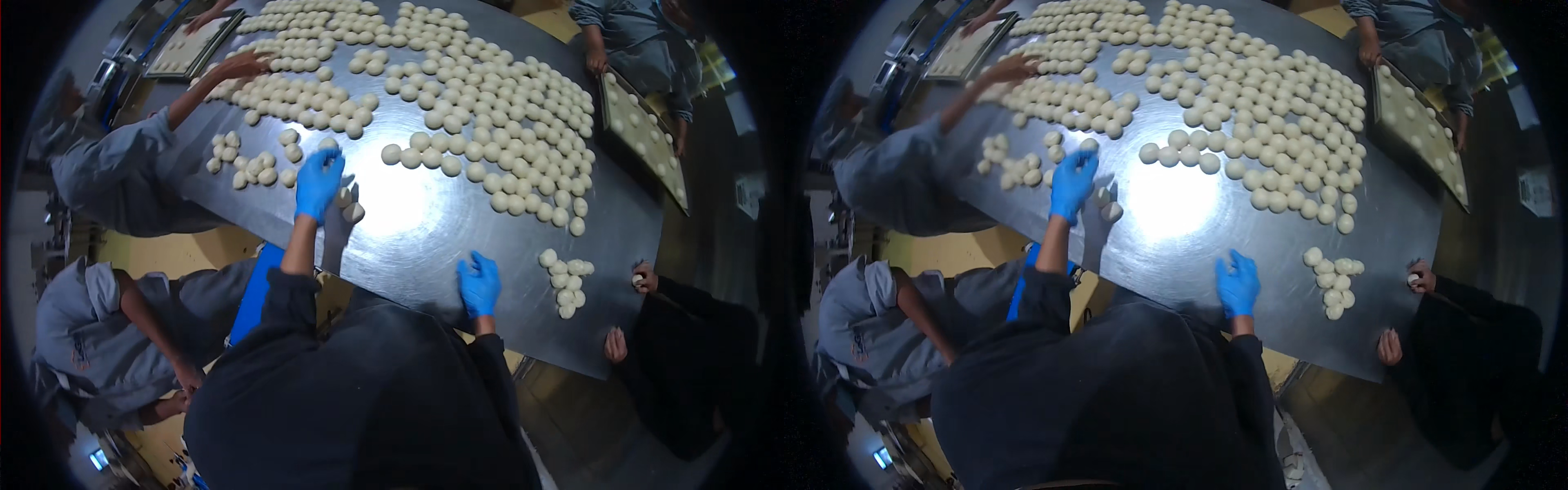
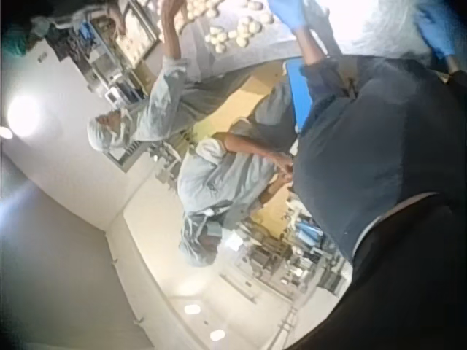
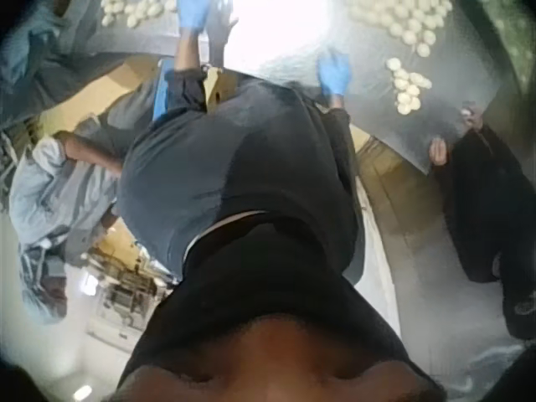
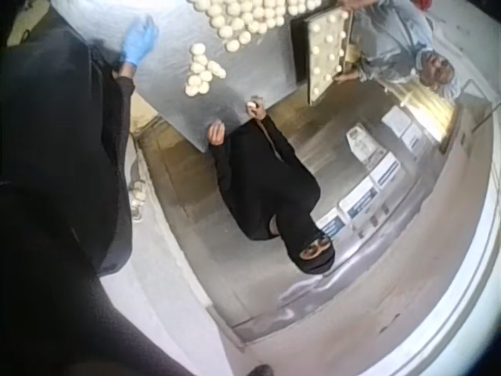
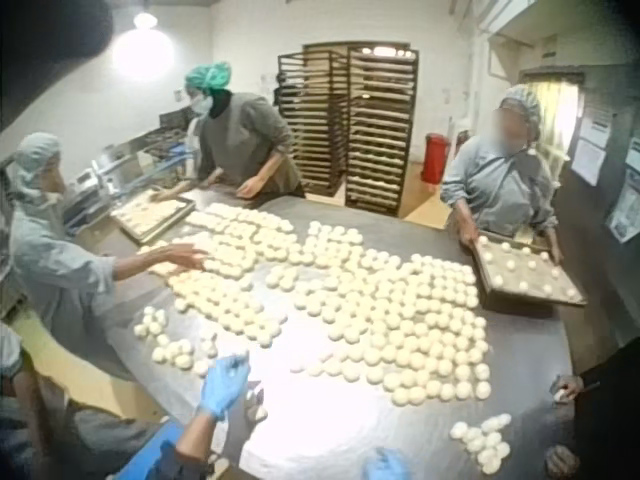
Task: The person shapes small pieces of dough into balls by hand on a metal table and places them onto a baking tray.
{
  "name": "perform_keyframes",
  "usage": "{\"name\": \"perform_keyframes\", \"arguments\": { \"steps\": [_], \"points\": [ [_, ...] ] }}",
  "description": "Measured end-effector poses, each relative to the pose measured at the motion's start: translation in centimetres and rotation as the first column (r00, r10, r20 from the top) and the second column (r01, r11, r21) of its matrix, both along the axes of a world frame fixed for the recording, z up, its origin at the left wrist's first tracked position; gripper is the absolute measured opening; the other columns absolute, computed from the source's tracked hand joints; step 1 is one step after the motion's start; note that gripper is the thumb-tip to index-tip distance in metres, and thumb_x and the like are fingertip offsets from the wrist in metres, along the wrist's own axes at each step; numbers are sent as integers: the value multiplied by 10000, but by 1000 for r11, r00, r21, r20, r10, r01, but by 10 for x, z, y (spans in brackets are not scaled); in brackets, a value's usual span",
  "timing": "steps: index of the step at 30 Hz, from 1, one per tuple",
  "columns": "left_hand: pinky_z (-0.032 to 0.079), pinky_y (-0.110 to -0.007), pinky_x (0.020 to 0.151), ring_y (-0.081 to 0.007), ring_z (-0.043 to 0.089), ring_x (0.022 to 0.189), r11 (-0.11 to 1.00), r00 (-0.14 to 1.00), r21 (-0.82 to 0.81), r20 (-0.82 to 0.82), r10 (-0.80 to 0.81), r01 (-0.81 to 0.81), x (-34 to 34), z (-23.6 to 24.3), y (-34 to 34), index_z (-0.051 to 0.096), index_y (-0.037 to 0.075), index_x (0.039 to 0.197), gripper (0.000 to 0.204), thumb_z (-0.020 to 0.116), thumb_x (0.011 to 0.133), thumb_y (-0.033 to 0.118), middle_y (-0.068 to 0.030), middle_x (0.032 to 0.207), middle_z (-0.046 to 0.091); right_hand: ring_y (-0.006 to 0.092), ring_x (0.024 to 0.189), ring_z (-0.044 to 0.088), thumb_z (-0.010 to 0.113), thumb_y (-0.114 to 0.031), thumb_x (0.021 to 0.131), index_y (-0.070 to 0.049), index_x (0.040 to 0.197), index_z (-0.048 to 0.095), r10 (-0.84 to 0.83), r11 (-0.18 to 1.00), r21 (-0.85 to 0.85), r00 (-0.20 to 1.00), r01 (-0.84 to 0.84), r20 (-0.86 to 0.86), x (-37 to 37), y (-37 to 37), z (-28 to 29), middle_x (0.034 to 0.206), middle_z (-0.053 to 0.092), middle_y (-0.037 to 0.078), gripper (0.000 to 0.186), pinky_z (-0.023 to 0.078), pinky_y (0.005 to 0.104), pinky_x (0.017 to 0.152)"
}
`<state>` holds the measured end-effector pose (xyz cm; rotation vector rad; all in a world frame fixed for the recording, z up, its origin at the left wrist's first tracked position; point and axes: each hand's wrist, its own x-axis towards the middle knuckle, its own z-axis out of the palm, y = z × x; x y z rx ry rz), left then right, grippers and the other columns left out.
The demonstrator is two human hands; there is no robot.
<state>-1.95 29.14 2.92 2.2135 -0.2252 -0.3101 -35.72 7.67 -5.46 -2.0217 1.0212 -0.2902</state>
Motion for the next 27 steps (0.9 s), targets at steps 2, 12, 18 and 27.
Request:
{"name": "perform_keyframes", "arguments": {
  "steps": [2, 12, 18, 27],
  "points": [
    [534, -399, 930, -292, 680, 1021, 995, 995, 53, 60, 83, -86, -47, -10, 24, 643, 4, 1275, 452, 700, 900, 249, -212, 1140, 674, 315, 1048, 632, 765, -392, 858, -73, 1264, 665, 365, 927, -84, 931, -365, -16, 52, 19, 13, 1152, 655, 152, 526, 518, 417, 932],
    [532, -390, 911, -308, 685, 1005, 968, 973, -106, -8, 229, -229, -57, -72, 9, 704, 0, 1095, 330, 695, 815, 174, -207, 1064, 706, 304, 960, 669, 764, -298, 831, 20, 1030, 654, 622, 764, 237, 783, -600, -22, 213, 95, 43, 1032, 674, 189, 391, 544, 422, 840],
    [534, -359, 740, -191, 632, 831, 970, 993, -244, 108, 46, -18, -145, -52, 21, 616, 35, 1107, 205, 602, 918, 113, -108, 901, 645, 116, 876, 599, 720, -48, 898, -15, 1039, 595, 51, 952, 278, 959, -132, 279, 24, 13, 32, 936, 648, 26, 191, 527, 290, 795],
    [441, -466, 949, -333, 585, 1090, 581, 415, 269, 481, -772, 768, -204, -64, -104, 690, 86, 1100, 420, 778, 775, 337, -127, 1085, 648, 345, 955, 610, 750, -420, 828, -65, 931, 684, 65, 743, -662, 995, -98, -75, -13, -28, 18, 981, 665, 118, 375, 446, 478, 883]
  ]
}}
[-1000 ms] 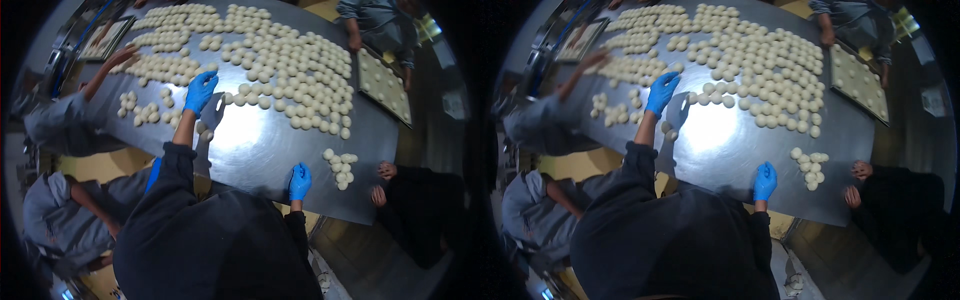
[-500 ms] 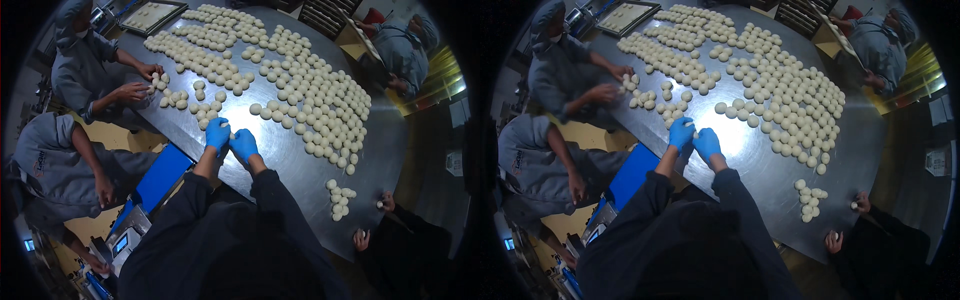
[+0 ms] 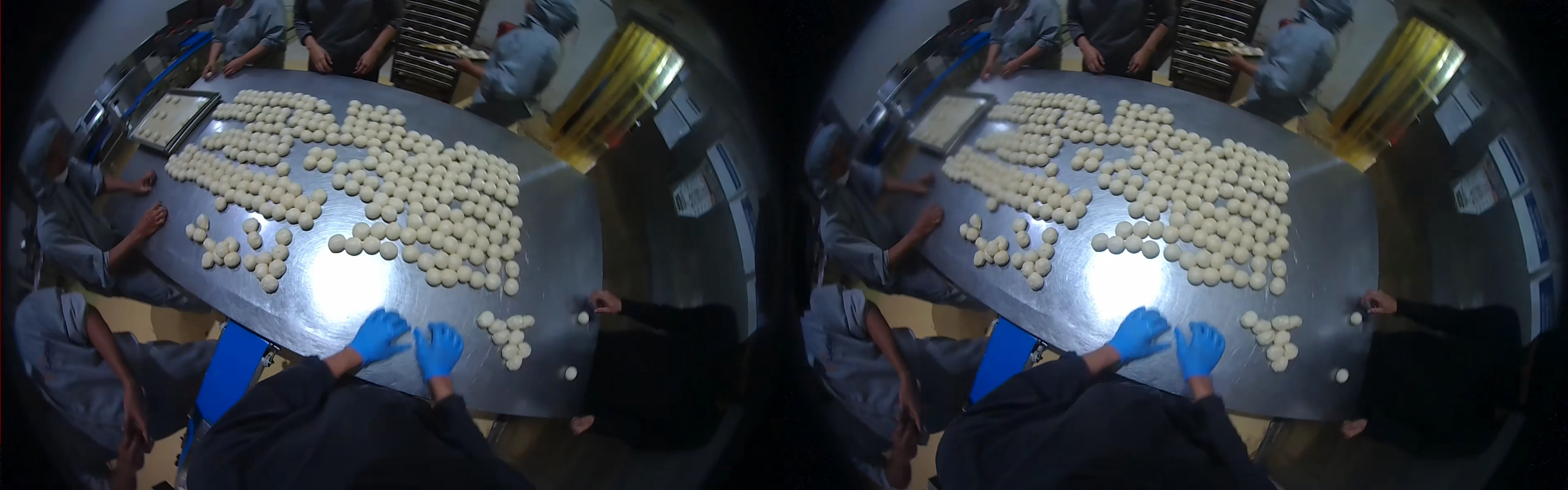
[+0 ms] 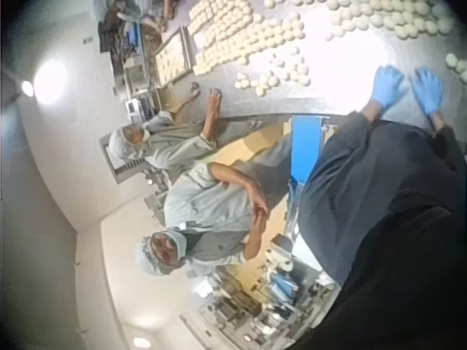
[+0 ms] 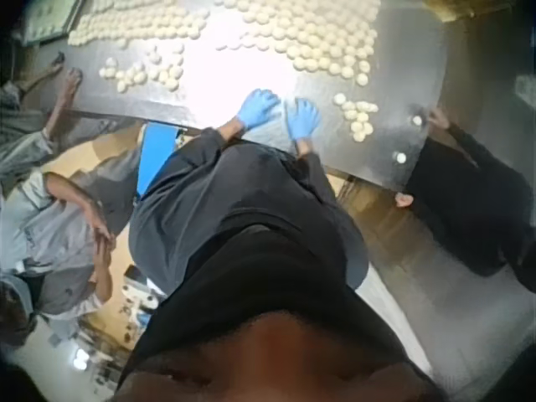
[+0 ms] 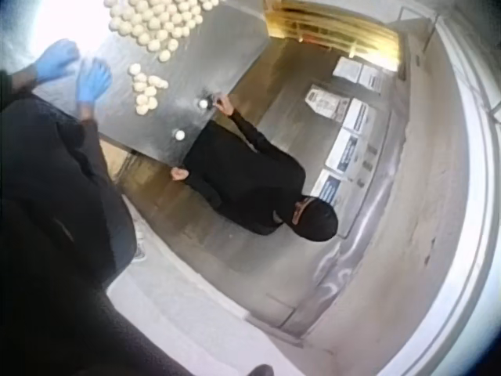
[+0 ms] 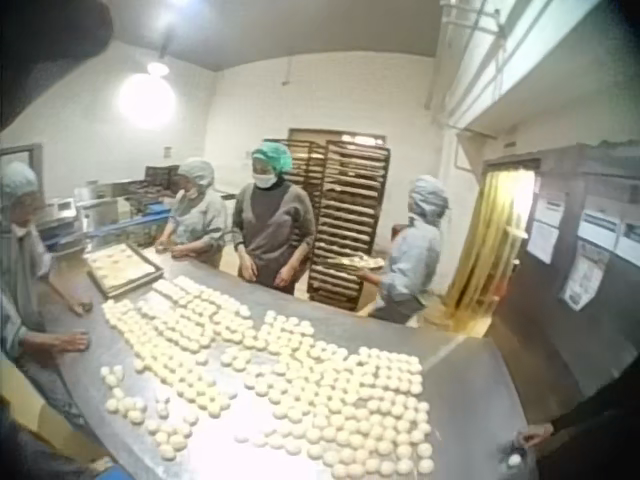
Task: The person shapes small pieces of dough into balls by hand on a metal table and places them onto a baking tray.
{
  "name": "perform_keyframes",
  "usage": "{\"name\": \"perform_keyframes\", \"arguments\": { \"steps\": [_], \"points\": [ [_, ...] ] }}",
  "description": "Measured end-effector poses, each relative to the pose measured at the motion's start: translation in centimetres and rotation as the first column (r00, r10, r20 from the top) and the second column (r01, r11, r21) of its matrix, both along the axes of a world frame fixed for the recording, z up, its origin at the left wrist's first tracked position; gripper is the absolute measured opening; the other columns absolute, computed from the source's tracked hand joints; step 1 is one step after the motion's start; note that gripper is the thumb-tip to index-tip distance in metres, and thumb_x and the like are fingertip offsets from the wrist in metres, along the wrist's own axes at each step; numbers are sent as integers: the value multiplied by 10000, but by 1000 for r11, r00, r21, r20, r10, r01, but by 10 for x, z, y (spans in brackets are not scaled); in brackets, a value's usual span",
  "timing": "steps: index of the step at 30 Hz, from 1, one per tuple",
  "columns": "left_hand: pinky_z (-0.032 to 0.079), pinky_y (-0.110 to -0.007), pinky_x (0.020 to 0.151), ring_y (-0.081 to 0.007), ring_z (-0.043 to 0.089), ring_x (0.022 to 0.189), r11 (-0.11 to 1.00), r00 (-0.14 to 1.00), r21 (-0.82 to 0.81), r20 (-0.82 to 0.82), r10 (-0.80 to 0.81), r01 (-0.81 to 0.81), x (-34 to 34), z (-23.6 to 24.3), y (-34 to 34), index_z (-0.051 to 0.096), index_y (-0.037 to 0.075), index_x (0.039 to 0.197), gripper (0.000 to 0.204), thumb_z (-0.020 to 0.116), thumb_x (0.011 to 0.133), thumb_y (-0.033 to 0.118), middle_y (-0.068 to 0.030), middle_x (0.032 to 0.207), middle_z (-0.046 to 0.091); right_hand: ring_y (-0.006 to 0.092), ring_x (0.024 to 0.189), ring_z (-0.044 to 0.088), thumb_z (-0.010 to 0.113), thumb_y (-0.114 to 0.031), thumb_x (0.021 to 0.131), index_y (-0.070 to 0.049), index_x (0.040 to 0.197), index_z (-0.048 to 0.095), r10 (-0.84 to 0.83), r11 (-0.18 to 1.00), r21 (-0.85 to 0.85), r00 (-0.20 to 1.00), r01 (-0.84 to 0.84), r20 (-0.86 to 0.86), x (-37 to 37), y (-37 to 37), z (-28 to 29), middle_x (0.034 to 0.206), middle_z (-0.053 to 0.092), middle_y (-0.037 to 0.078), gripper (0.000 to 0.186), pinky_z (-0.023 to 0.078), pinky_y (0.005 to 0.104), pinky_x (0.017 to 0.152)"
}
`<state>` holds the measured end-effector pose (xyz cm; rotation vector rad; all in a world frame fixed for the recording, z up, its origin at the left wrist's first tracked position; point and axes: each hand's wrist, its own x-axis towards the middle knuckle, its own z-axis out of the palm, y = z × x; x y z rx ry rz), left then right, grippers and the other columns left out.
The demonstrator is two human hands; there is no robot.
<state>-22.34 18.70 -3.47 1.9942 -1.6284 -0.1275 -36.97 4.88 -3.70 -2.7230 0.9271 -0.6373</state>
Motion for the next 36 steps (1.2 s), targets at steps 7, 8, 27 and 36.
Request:
{"name": "perform_keyframes", "arguments": {
  "steps": [7, 8, 27, 36],
  "points": [
    [447, -446, 873, -328, 616, 941, 964, 948, 96, -181, 260, -246, 45, -14, 63, 718, 100, 897, 275, 790, 765, 330, -108, 914, 677, 328, 872, 606, 775, -259, 822, -90, 809, 681, -159, 961, 244, 983, 132, 94, -73, -31, -13, 851, 644, 119, 194, 452, 497, 818],
    [446, -449, 889, -329, 615, 937, 983, 964, 118, -211, 163, -141, 28, -32, 79, 716, 111, 884, 251, 787, 772, 323, -108, 888, 666, 330, 857, 605, 768, -255, 826, -90, 786, 674, -85, 978, 202, 977, 44, 196, -75, -17, -19, 835, 641, 114, 195, 453, 498, 814],
    [452, -438, 811, -309, 613, 861, 999, 987, -3, -154, 49, -50, 43, 0, -27, 675, 125, 769, 194, 802, 755, 271, -67, 815, 656, 370, 812, 597, 676, -160, 870, -57, 782, 637, 209, 955, 166, 956, -245, 205, 19, -34, -18, 833, 635, 150, 141, 467, 490, 744],
    [448, -425, 801, -316, 616, 810, 995, 992, -92, -116, -58, 47, -9, -14, 19, 654, 155, 706, 120, 719, 799, 196, -65, 762, 648, 380, 731, 598, 726, -140, 828, -33, 680, 631, 203, 953, 154, 926, -262, 319, 6, 14, -26, 723, 617, 168, 206, 455, 472, 683]
  ]
}}
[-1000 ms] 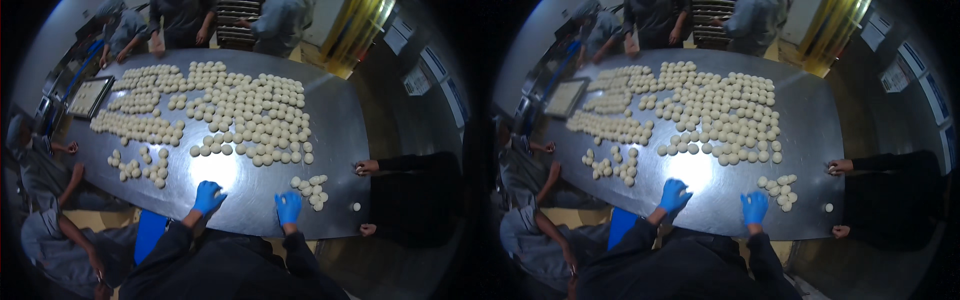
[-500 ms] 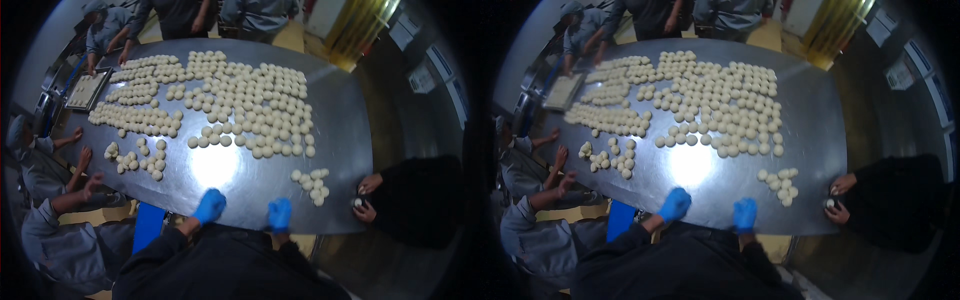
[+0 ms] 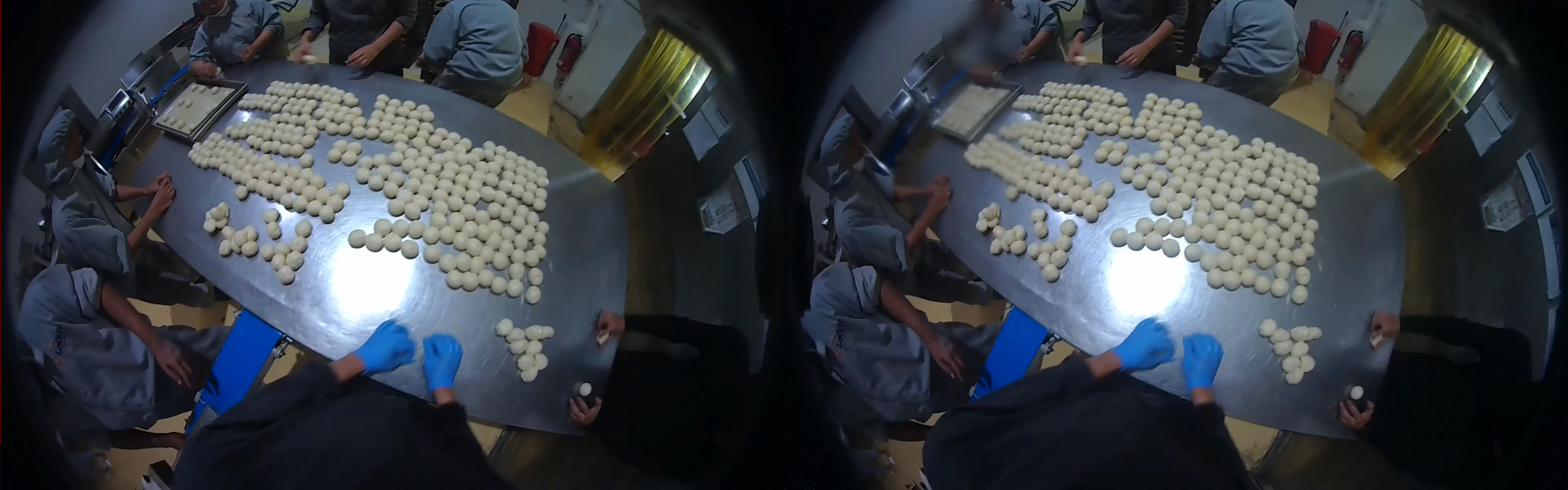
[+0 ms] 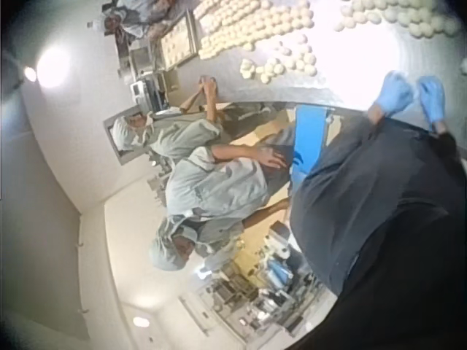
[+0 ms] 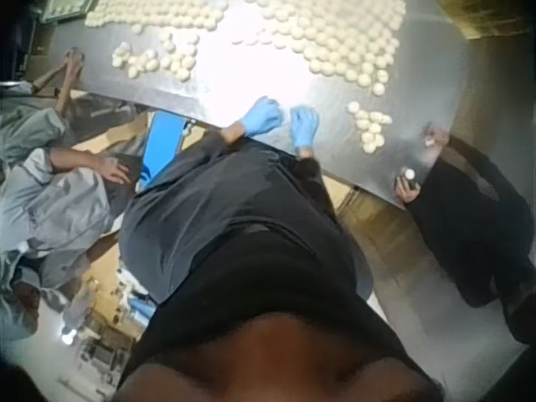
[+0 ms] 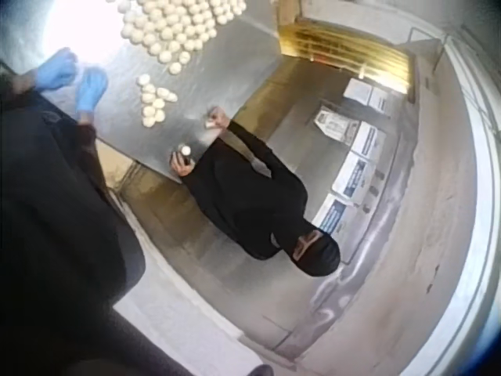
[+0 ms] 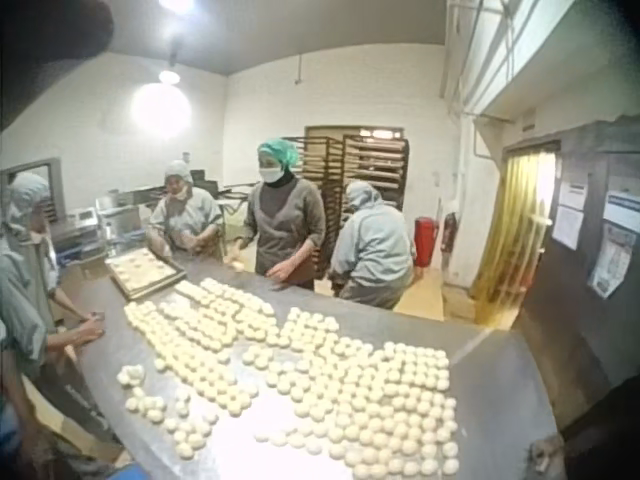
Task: The person shapes small pieces of dough into balls by hand on a metal table and places them onto a baking tray.
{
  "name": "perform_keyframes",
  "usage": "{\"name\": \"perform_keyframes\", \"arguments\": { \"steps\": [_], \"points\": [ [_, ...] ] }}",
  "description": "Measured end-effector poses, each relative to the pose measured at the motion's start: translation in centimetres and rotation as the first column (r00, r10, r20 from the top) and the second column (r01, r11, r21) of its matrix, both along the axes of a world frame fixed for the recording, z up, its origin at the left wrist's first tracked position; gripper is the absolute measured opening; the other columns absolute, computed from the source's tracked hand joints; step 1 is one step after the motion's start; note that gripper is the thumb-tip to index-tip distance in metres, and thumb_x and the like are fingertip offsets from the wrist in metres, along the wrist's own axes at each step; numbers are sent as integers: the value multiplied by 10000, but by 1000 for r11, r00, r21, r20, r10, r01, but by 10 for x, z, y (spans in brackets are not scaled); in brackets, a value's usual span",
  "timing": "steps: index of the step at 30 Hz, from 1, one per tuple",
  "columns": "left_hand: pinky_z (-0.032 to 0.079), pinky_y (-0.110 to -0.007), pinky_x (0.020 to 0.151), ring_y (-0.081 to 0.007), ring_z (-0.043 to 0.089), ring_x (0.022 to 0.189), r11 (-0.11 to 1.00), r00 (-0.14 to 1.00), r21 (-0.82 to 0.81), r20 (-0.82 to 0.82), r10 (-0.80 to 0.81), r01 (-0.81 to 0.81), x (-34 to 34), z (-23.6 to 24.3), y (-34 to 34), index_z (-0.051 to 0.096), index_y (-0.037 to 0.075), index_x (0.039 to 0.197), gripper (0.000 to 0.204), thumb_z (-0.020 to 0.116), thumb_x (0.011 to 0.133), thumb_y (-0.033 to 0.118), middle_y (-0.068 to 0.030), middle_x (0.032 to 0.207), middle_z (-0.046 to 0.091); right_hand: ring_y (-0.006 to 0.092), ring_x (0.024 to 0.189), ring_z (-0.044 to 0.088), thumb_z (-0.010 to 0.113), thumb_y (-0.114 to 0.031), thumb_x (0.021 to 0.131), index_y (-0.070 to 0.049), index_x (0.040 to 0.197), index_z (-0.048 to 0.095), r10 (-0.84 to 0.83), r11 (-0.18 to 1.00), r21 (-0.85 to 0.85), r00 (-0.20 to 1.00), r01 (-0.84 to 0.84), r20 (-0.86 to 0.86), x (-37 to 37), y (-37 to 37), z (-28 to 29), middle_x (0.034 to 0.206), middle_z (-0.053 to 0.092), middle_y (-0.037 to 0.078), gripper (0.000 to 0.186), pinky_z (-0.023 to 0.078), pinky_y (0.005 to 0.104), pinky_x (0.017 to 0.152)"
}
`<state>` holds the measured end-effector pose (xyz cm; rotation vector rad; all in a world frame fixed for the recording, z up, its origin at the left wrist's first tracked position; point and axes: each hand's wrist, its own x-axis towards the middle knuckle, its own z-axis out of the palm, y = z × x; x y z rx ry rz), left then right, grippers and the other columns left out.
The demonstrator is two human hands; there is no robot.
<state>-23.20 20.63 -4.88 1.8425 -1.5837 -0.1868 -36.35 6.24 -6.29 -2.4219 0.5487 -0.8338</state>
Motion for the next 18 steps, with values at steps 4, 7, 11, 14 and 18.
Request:
{"name": "perform_keyframes", "arguments": {
  "steps": [4, 7, 11, 14, 18],
  "points": [
    [441, -436, 803, -324, 596, 839, 987, 986, -1, -44, 161, -161, 53, 9, -31, 673, 143, 789, 170, 780, 779, 275, -54, 808, 655, 349, 791, 615, 703, -263, 874, -71, 778, 685, -26, 1000, 2, 971, 27, -238, 30, -54, 26, 815, 661, 122, 216, 474, 477, 779],
    [442, -463, 659, -363, 560, 654, 952, 953, 204, -153, 263, -230, 49, 12, 28, 632, 124, 628, 199, 721, 798, 178, -122, 645, 584, 341, 805, 626, 711, -259, 840, -92, 711, 690, -238, 971, -31, 938, 238, -253, -31, -40, 35, 814, 667, 126, 212, 473, 486, 785],
    [461, -462, 799, -325, 630, 838, 989, 991, -83, -51, 121, -125, -11, -9, 28, 692, 140, 740, 84, 763, 774, 169, -105, 781, 661, 322, 816, 644, 735, -227, 766, -130, 725, 712, -24, 996, 82, 987, 38, -160, -38, 11, -7, 841, 689, 113, 107, 472, 495, 789],
    [452, -447, 836, -333, 620, 876, 994, 986, 73, -136, 92, -83, 36, -1, -36, 700, 119, 761, 103, 761, 780, 200, -94, 842, 685, 368, 696, 619, 723, -155, 781, -47, 669, 666, -12, 999, 34, 995, 16, -96, 32, -34, 0, 737, 646, 167, 165, 476, 457, 661],
    [472, -465, 738, -333, 627, 714, 921, 970, 314, -3, 244, -231, 65, 31, 18, 701, 124, 694, 116, 750, 768, 197, -120, 712, 670, 326, 774, 631, 728, -211, 776, -90, 715, 701, -101, 980, 128, 941, 149, -324, -10, -59, 46, 784, 664, 126, 137, 470, 460, 715]
  ]
}}
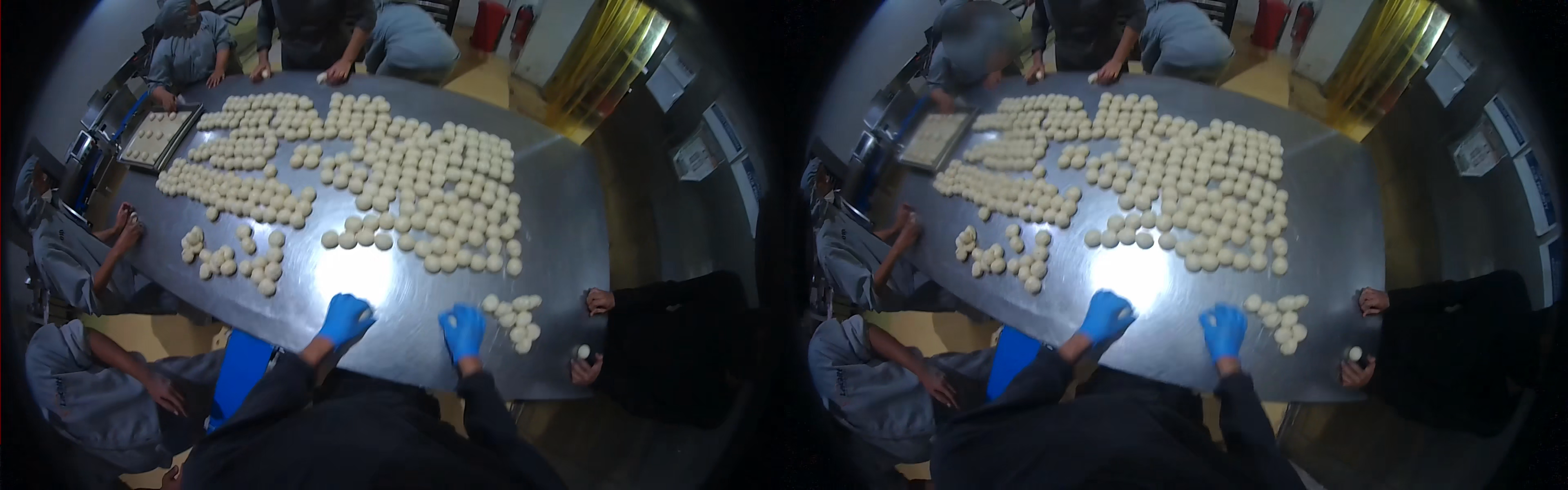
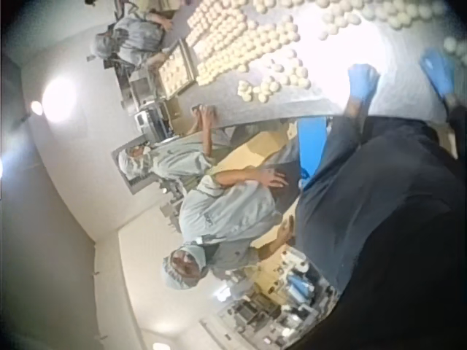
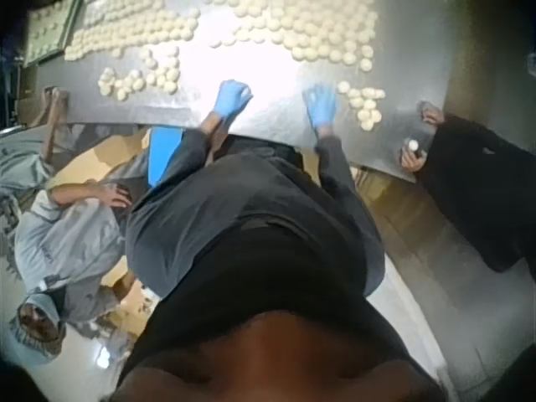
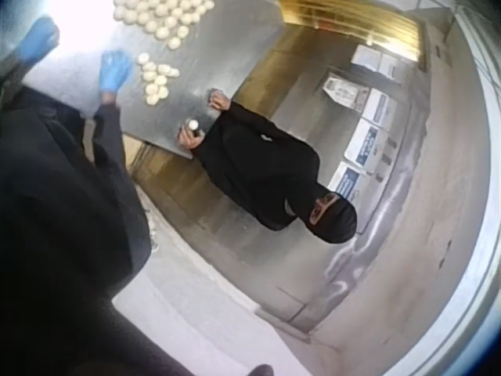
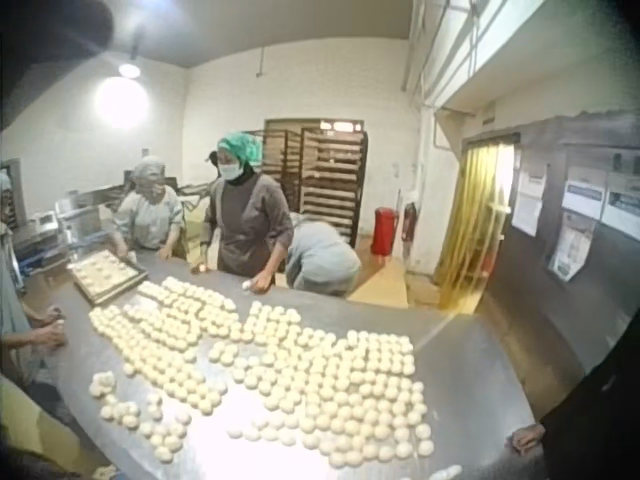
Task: The person shapes small pieces of dough into balls by hand on a metal table and places them onto a baking tray.
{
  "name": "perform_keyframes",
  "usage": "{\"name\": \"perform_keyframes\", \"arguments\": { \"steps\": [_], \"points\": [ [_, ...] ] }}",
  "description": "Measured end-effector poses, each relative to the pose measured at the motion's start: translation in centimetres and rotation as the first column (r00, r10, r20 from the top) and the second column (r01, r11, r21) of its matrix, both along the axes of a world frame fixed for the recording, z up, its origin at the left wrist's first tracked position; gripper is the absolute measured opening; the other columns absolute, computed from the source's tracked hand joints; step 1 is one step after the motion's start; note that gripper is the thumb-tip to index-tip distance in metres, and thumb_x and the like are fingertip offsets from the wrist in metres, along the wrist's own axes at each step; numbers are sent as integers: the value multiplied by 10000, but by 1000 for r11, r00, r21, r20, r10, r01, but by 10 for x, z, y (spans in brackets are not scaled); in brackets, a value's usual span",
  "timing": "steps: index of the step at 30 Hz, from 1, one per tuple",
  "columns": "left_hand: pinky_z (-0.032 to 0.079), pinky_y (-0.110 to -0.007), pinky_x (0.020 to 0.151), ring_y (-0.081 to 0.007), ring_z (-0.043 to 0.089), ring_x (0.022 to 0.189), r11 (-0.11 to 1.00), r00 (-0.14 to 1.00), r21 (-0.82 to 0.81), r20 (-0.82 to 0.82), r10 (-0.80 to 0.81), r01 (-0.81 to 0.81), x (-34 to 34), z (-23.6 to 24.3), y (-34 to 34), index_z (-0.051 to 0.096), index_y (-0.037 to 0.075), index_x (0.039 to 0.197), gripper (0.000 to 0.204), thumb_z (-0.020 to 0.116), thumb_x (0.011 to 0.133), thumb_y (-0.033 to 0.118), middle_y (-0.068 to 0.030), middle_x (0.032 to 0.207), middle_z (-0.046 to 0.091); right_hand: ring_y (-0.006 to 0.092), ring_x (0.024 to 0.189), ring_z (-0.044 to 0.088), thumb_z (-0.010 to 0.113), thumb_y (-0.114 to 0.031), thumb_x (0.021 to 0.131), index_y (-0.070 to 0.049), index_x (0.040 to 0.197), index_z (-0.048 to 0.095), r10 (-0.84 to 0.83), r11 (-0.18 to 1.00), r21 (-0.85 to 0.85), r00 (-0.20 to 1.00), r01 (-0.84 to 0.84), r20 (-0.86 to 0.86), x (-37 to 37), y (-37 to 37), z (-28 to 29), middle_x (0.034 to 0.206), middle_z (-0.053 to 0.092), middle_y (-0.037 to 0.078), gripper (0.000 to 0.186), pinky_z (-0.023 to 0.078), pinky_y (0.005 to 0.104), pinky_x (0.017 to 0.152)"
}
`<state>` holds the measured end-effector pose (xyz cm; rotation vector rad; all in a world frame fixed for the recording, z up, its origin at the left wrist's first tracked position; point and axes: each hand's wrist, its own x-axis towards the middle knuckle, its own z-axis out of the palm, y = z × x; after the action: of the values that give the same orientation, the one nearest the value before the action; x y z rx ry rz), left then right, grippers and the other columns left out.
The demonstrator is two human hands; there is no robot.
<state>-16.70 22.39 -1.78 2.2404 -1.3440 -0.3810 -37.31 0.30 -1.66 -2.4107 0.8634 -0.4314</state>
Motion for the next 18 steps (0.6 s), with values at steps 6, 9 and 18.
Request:
{"name": "perform_keyframes", "arguments": {
  "steps": [6, 9, 18],
  "points": [
    [435, -497, 962, -298, 650, 881, 969, 986, -179, 33, -165, 168, -66, -37, -13, 683, 168, 742, 93, 729, 799, 225, -99, 774, 657, 336, 761, 626, 682, -195, 829, -101, 718, 680, 158, 974, -182, 980, -134, 124, 19, 64, -52, 778, 652, 136, 145, 462, 490, 713],
    [447, -452, 771, -353, 589, 784, 949, 974, -292, -148, -170, 121, -21, -29, -41, 680, 87, 744, 96, 712, 788, 166, -122, 765, 648, 372, 789, 612, 697, -201, 827, -84, 735, 662, 166, 981, -126, 977, -150, 130, 24, 26, -31, 791, 651, 131, 153, 457, 494, 727],
    [462, -462, 797, -332, 613, 828, 969, 985, -238, -138, -102, 67, -46, -57, -19, 672, 108, 704, 154, 774, 783, 193, -115, 748, 641, 421, 703, 608, 724, -189, 797, -38, 710, 671, 232, 971, -120, 933, -206, 275, 31, 56, -31, 742, 646, 177, 183, 463, 496, 649]
  ]
}}
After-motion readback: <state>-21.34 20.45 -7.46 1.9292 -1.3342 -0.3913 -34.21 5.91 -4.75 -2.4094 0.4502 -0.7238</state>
